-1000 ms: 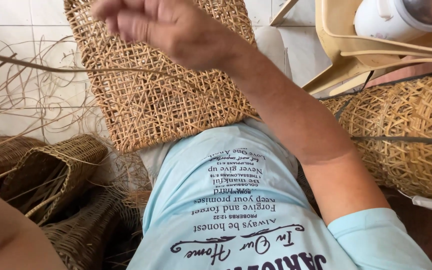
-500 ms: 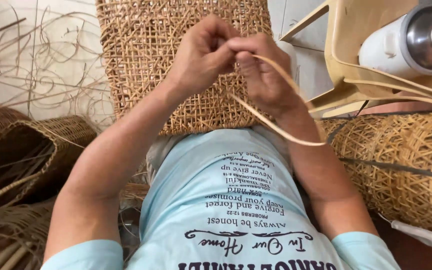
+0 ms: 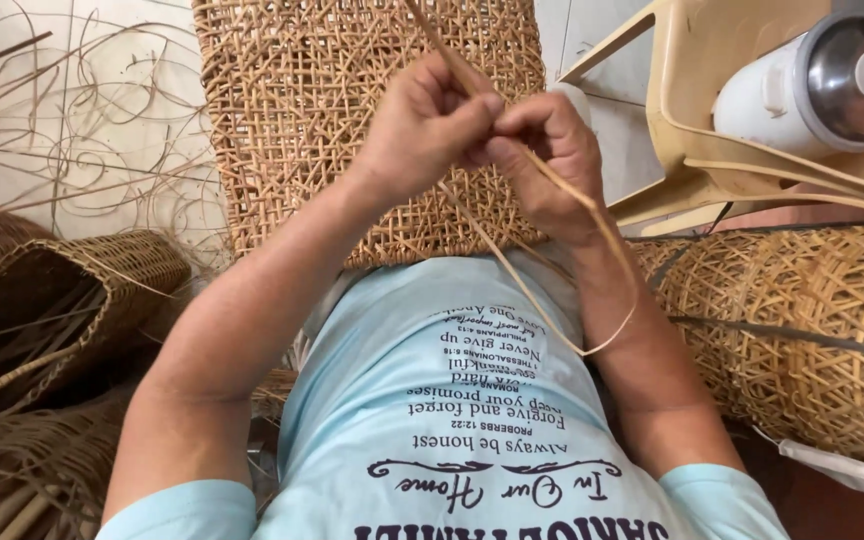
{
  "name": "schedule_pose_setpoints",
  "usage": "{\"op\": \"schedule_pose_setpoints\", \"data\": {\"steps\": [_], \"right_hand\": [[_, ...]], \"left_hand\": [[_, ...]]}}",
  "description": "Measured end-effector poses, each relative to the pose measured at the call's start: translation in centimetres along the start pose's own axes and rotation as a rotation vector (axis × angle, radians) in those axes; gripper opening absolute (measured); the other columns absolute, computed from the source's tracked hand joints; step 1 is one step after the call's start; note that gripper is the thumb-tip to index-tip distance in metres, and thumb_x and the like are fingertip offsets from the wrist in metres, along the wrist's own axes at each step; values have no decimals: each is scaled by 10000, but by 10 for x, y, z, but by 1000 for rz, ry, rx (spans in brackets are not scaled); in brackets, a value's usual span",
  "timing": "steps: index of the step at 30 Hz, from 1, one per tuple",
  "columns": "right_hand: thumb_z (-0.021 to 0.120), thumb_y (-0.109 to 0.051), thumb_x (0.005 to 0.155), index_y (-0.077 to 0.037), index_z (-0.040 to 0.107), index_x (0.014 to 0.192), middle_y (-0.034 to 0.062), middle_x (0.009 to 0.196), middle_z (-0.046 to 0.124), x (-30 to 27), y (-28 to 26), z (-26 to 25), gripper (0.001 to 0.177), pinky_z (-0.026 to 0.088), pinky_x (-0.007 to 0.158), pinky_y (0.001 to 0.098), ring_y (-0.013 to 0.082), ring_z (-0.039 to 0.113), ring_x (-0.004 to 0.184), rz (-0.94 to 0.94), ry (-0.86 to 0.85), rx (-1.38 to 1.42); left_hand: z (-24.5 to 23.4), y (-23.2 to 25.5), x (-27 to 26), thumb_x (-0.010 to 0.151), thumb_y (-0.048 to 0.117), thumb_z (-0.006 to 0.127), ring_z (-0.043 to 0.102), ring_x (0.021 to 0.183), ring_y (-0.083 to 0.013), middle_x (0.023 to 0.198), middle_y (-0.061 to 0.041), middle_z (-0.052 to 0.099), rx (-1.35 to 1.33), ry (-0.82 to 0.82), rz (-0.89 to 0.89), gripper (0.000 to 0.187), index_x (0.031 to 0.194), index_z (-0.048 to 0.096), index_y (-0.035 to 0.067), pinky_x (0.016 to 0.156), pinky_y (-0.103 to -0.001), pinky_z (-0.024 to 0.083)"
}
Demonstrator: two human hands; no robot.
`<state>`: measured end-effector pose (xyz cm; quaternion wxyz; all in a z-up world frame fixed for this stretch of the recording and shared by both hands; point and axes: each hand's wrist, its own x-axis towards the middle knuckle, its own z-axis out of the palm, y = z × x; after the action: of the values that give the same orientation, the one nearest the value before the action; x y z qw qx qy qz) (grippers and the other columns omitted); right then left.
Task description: Weaving thin rattan strips into a rectangular mat structure by hand.
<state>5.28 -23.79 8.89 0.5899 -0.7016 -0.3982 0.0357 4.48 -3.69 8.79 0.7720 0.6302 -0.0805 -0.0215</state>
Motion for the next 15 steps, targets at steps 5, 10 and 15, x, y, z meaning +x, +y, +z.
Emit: {"op": "schedule_pose_setpoints", "data": {"steps": [5, 10, 15], "right_hand": [[644, 61, 1031, -41, 591, 1110, 47, 881, 644, -14, -8, -18, 139, 473, 594, 165, 82, 560, 676, 201, 30, 212], [652, -23, 1064, -24, 580, 1243, 106, 1073, 716, -14, -3, -23, 194, 632, 861, 182, 138, 723, 944, 45, 65, 284], [492, -155, 1164, -54, 584, 1276, 73, 1022, 627, -8, 5, 2, 176, 533, 731, 270, 148, 570, 826, -29, 137, -35]], "left_hand": [[-18, -7, 9, 1077, -8, 617, 664, 623, -139, 782, -73, 645, -22, -30, 161, 69, 1022, 610, 32, 540, -243, 629], [-14, -5, 0, 1074, 40, 614, 688, 658, -152, 825, -92, 676, -85, -4, 45, 45, 1039, 587, 40, 572, -263, 650], [-2, -11, -4, 1073, 20, 582, 658, 644, -140, 794, -73, 637, -26, -80, -2, 51, 1026, 562, 28, 548, -247, 618]]}}
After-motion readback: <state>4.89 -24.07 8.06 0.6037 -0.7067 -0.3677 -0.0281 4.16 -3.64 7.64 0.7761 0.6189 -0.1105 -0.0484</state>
